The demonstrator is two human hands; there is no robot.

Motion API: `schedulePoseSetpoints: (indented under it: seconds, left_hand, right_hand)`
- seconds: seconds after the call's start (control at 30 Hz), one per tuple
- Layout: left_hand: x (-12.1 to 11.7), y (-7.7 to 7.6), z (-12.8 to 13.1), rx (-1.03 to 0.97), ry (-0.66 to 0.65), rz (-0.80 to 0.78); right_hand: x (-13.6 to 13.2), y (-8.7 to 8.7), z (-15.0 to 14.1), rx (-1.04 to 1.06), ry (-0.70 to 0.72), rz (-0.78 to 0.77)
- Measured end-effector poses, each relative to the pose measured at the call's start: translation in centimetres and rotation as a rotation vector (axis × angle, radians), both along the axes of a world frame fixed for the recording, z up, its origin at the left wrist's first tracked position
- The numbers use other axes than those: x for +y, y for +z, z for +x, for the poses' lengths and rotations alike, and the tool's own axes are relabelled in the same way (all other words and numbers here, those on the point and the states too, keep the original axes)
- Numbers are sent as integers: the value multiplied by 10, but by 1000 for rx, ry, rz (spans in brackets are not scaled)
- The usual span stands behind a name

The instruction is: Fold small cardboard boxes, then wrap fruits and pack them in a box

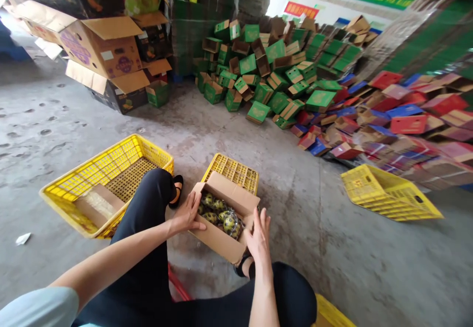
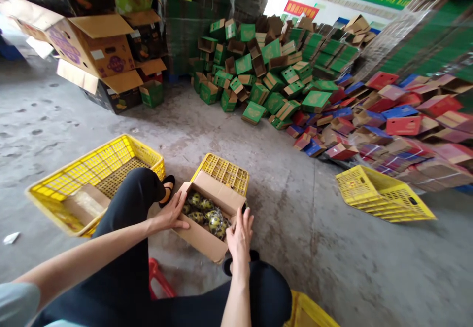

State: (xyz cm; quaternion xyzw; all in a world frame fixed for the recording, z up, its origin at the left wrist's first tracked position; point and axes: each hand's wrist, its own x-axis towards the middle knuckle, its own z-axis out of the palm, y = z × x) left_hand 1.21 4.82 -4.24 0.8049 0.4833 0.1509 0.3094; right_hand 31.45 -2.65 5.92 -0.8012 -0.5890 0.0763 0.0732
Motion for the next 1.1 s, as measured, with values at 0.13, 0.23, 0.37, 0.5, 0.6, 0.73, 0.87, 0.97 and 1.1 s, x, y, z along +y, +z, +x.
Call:
schedulePoseSetpoints:
  seconds: [0.13,0.23,0.37,0.5,0.6,0.73,0.87,0.97,1.1]
  left_hand:
    - [-1,-4,-1,-9,4,24]
    - [-1,-8,-1,1,-6,24]
    - [-1,-9,-2,0,-29,16]
    - [-2,-6,-2,-9,-36,-4]
    - [-2,-3,-1,-35,-26,-18]
    - [2,1,2,-71,-18,-52]
    - [7,2,5,-111,-19,-77]
    - [6,4,6,-89,-14,-66]
    - [-1,19,8,27,36,61]
  right_hand:
    - [-16,12,20,-181,-74,-45]
    - [-20,10,19,-259,-106,-156]
    - [-17,-9,9,-146,-117,-262]
    - [-11,-35,2,66,-128,-268]
    - [-7,-50,3,134,-137,-277]
    - [-3,-58,12,170,-158,-288]
    - [-4,-57,16,179,-187,-261]
    - [-7,-55,10,182,-208,-236]
    - [-12,-55,-3,180,-247,-205]
